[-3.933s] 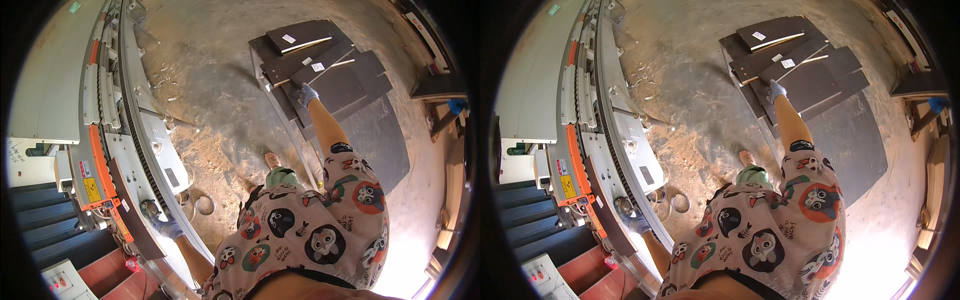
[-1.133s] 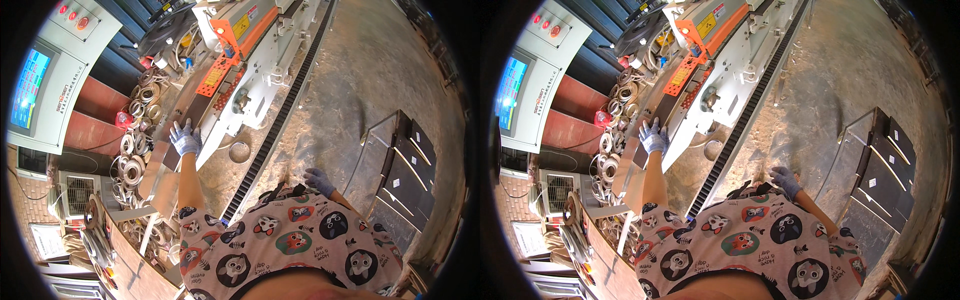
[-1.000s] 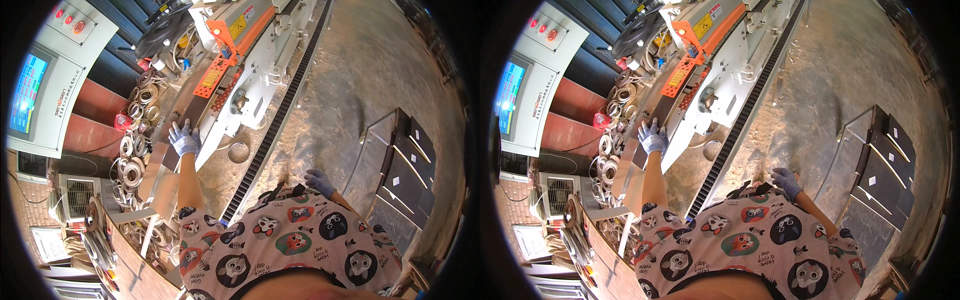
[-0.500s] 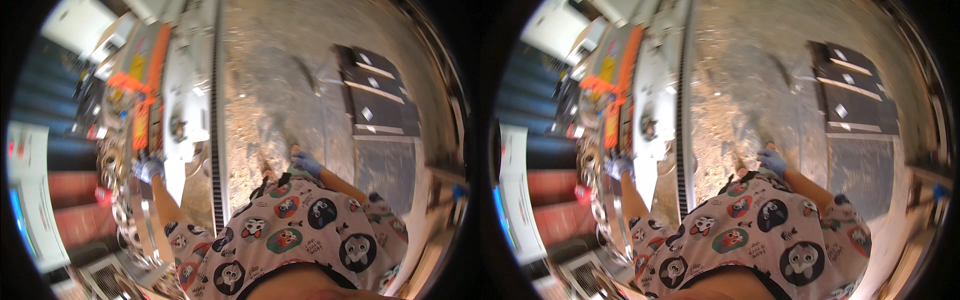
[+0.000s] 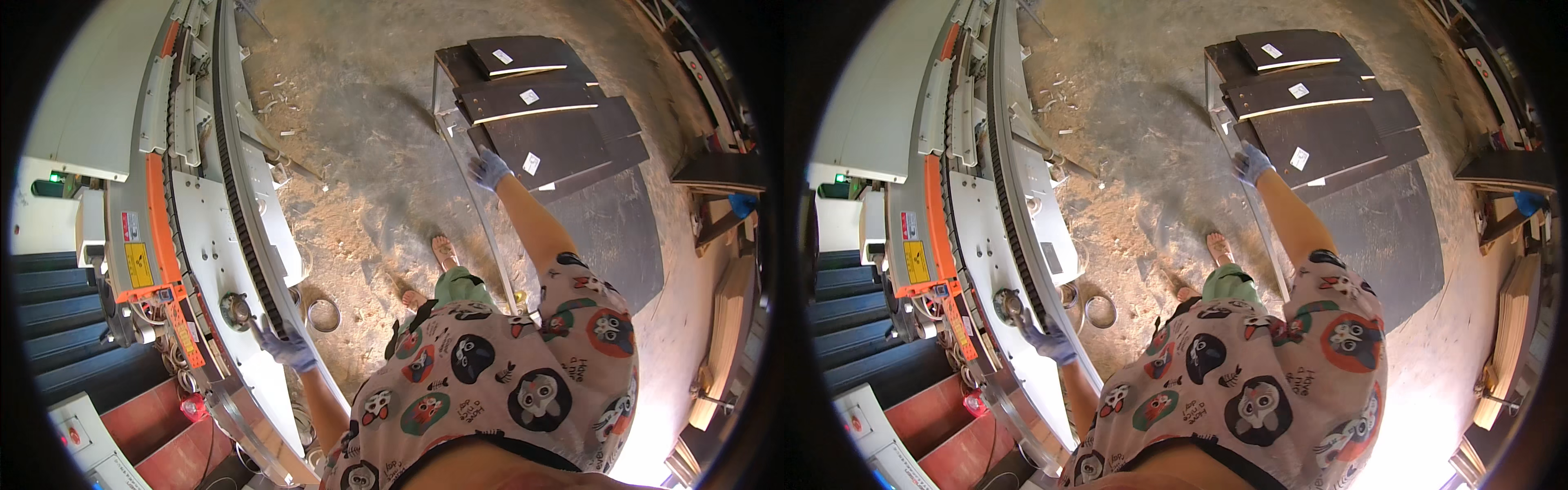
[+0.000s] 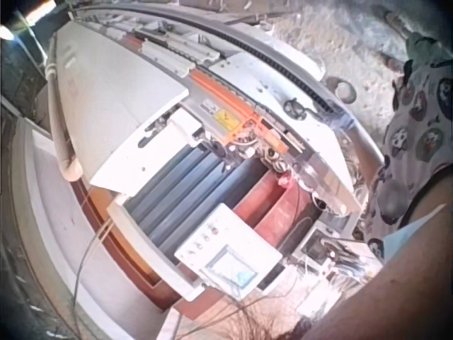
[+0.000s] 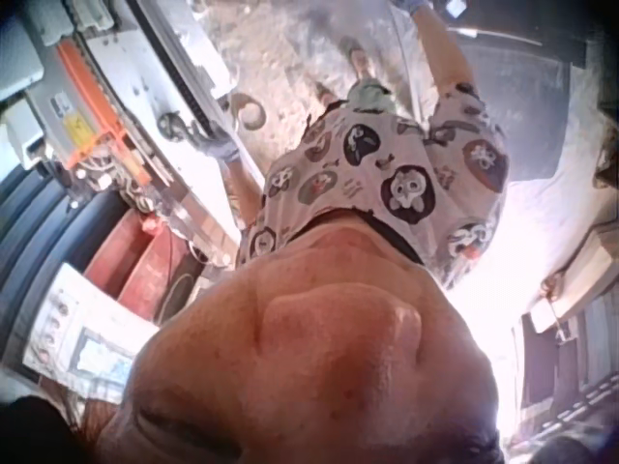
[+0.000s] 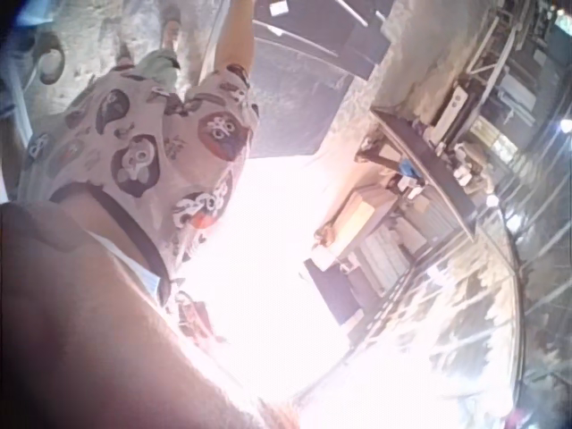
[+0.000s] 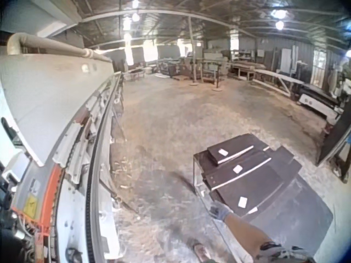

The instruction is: The person picks up dark rectangular panels from a stack, places them on a panel saw, and cuts them one at a time. After cutting, the person stacks the finished pieces on a nearby table.

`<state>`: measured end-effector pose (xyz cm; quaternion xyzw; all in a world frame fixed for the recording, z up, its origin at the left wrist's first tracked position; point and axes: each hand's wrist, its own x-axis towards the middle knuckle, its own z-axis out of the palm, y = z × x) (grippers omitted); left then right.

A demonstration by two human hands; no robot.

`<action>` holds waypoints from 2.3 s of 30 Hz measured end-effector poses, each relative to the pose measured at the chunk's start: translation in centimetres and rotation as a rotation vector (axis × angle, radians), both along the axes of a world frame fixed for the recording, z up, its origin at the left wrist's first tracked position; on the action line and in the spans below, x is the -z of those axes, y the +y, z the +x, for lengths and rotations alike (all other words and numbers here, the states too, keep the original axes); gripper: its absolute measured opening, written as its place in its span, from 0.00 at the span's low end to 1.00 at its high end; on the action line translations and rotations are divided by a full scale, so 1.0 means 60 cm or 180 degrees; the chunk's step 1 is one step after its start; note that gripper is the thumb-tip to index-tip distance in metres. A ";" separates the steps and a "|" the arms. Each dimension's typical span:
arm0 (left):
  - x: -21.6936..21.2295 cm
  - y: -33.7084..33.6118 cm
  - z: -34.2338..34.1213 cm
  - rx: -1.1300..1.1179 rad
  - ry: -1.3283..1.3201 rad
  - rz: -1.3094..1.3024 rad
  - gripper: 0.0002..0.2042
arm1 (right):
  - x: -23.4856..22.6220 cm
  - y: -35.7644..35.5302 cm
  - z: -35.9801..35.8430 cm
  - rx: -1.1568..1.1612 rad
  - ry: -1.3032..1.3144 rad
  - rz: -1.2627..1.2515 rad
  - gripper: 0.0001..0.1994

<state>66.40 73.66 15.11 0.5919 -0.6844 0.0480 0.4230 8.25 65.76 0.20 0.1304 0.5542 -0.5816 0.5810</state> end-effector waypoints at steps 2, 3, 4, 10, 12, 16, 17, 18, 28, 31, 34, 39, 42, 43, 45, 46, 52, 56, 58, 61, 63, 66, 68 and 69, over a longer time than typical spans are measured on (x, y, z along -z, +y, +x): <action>-0.019 0.023 -0.068 -0.0141 0.0150 0.0664 0.28 | 0.027 -0.077 -0.032 0.0363 -0.0163 -0.0107 0.15; -0.027 0.035 -0.092 -0.0092 0.0122 0.0771 0.27 | 0.032 -0.113 -0.037 0.0493 -0.0237 -0.0103 0.16; -0.033 0.041 -0.115 -0.0041 0.0082 0.0863 0.26 | 0.042 -0.145 -0.045 0.0627 -0.0326 -0.0112 0.16; -0.032 0.058 -0.145 -0.0034 -0.0094 0.1455 0.21 | 0.055 -0.207 -0.046 0.1342 -0.0410 0.0046 0.15; -0.033 0.043 -0.162 0.0076 -0.0005 0.1498 0.21 | 0.072 -0.188 -0.055 0.1384 0.0135 -0.0075 0.15; -0.020 0.041 -0.179 0.0078 0.0165 0.1782 0.21 | -0.009 -0.045 0.070 0.1199 0.0177 -0.0371 0.14; -0.009 0.040 -0.180 0.0272 0.0261 0.1766 0.23 | -0.056 0.007 0.107 0.0682 -0.0134 -0.0503 0.14; 0.007 0.032 -0.184 0.0460 0.0636 0.1792 0.23 | -0.102 0.060 0.143 0.0143 -0.0402 -0.0646 0.14; -0.052 0.035 -0.236 0.1255 -0.0097 0.1635 0.42 | -0.147 0.124 0.287 -0.0580 -0.0844 -0.1252 0.15; -0.124 0.074 -0.192 0.0657 -0.1050 0.1526 0.46 | -0.221 0.131 0.408 -0.1019 -0.0745 -0.1176 0.15; -0.148 0.101 -0.106 0.0080 -0.1014 0.1614 0.47 | -0.244 0.143 0.537 -0.1455 -0.0696 -0.1342 0.14; -0.152 0.167 0.055 -0.0508 -0.1289 0.2210 0.49 | -0.255 0.227 0.782 -0.2614 -0.0780 -0.1360 0.14; -0.146 0.224 0.109 -0.0749 -0.0621 0.2287 0.48 | -0.244 0.289 0.854 -0.4050 -0.0522 -0.1283 0.18; -0.164 0.248 0.123 -0.0876 -0.0457 0.2349 0.46 | -0.254 0.291 0.859 -0.4457 -0.0488 -0.1528 0.20; -0.158 0.288 0.155 -0.1339 -0.0127 0.2426 0.44 | -0.258 0.282 0.864 -0.5249 -0.0678 -0.1811 0.26; -0.139 0.315 0.182 -0.1575 -0.0034 0.2375 0.44 | -0.272 0.283 0.863 -0.5248 -0.0783 -0.1725 0.28; -0.084 0.388 0.366 -0.2162 -0.0430 0.2072 0.43 | -0.255 0.263 0.829 -0.5403 -0.0525 -0.1210 0.24; -0.071 0.348 0.446 -0.2454 -0.0413 0.2443 0.39 | -0.224 0.257 0.778 -0.5052 -0.0677 -0.1000 0.22; -0.002 0.334 0.509 -0.2442 -0.0630 0.1889 0.36 | -0.221 0.254 0.768 -0.4856 -0.0576 -0.0952 0.21; 0.008 0.276 0.523 -0.2751 -0.0818 0.1925 0.29 | -0.227 0.247 0.736 -0.4507 -0.0517 -0.0875 0.19; -0.003 0.239 0.510 -0.2956 -0.0896 0.2094 0.28 | -0.214 0.244 0.712 -0.4308 -0.0433 -0.0863 0.19; 0.003 0.220 0.507 -0.2985 -0.0923 0.2044 0.28 | -0.189 0.242 0.684 -0.4003 -0.0304 -0.0764 0.18; 0.007 0.218 0.510 -0.2980 -0.0934 0.2054 0.28 | -0.181 0.246 0.672 -0.3820 -0.0264 -0.0681 0.17; 0.010 0.219 0.511 -0.2984 -0.0936 0.2062 0.28 | -0.175 0.249 0.667 -0.3771 -0.0312 -0.0633 0.17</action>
